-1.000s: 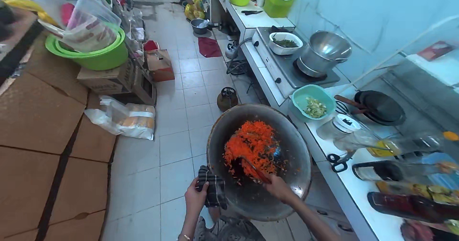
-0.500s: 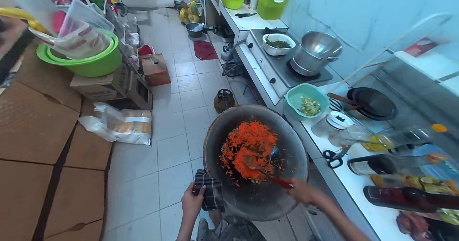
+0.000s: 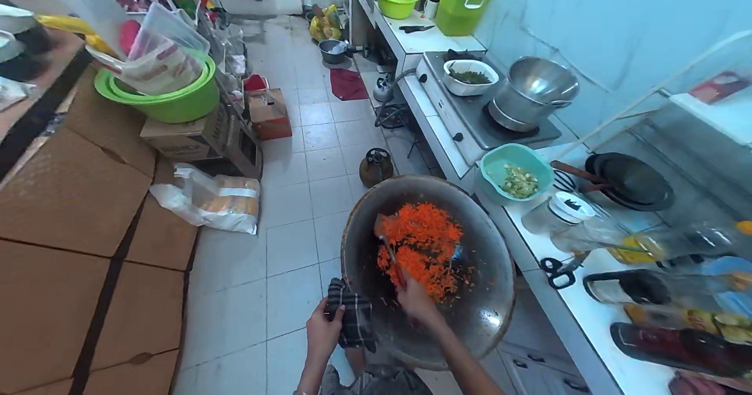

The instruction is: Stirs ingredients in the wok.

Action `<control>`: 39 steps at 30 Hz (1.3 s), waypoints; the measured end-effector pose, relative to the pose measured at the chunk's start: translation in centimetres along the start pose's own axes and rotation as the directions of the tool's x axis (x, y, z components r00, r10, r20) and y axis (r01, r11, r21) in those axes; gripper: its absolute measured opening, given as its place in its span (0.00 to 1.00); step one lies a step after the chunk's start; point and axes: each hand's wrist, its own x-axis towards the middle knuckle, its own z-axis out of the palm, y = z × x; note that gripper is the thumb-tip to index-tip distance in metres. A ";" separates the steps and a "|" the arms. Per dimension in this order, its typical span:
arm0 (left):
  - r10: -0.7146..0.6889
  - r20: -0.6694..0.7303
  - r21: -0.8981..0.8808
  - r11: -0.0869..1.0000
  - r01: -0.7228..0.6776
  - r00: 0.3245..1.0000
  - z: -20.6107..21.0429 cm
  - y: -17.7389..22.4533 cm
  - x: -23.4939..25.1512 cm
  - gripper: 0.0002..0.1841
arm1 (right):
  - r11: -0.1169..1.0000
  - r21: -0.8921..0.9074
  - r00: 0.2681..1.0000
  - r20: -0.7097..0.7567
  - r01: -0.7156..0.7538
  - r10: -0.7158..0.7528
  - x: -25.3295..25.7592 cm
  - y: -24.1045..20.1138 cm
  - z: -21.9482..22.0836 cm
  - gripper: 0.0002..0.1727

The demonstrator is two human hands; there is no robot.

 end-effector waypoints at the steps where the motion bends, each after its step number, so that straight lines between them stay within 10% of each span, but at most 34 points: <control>1: 0.005 0.005 -0.015 1.000 -0.005 1.000 -0.1 0.0 0.0 0.23 | 0.992 0.124 0.998 -0.059 -0.029 0.037 1.7 0.1 -0.6 0.38; 5: 0.018 0.013 -0.054 0.998 -0.017 1.000 -0.2 -0.2 0.2 0.23 | 0.617 0.785 0.998 0.008 -0.047 0.065 0.9 2.2 -6.8 0.15; 7: 0.011 0.010 -0.064 0.998 -0.010 1.000 -0.2 -0.4 0.1 0.23 | 0.781 0.623 0.997 -0.015 -0.053 0.080 -1.2 2.9 -9.5 0.19; 9: 0.009 0.024 -0.052 0.999 -0.007 1.000 -0.4 -0.3 0.0 0.21 | 0.992 0.079 0.985 -0.129 -0.102 0.111 -1.8 3.4 -8.2 0.30; 13: 0.039 0.095 -0.059 0.998 -0.034 0.995 -0.9 -0.3 0.6 0.19 | 0.909 -0.415 0.997 0.042 -0.038 0.060 -4.0 6.1 -4.1 0.40; 19: 0.054 0.169 -0.112 0.993 -0.035 0.984 -1.4 -1.3 0.8 0.21 | 0.867 -0.435 0.921 0.383 0.244 -0.067 -11.0 8.3 -13.8 0.35; 23: 0.073 0.195 -0.106 0.993 -0.053 0.978 -1.8 -1.7 0.9 0.21 | 0.853 -0.377 0.855 0.500 0.361 -0.141 -12.0 6.6 -12.5 0.34; 30: 0.076 0.237 -0.109 0.993 -0.051 0.968 -2.1 -1.5 0.6 0.21 | 0.961 -0.190 0.922 0.368 0.201 -0.120 -6.7 6.7 -7.2 0.35; 35: 0.067 0.242 -0.116 0.992 -0.040 0.968 -2.1 -1.7 0.8 0.22 | 0.877 -0.460 0.896 0.436 0.139 0.086 -11.1 6.6 -13.9 0.33; 39: 0.058 0.232 -0.080 0.996 -0.040 0.971 -2.1 -1.1 0.8 0.20 | 0.839 -0.514 0.901 0.428 0.179 0.070 -9.1 4.7 -9.3 0.31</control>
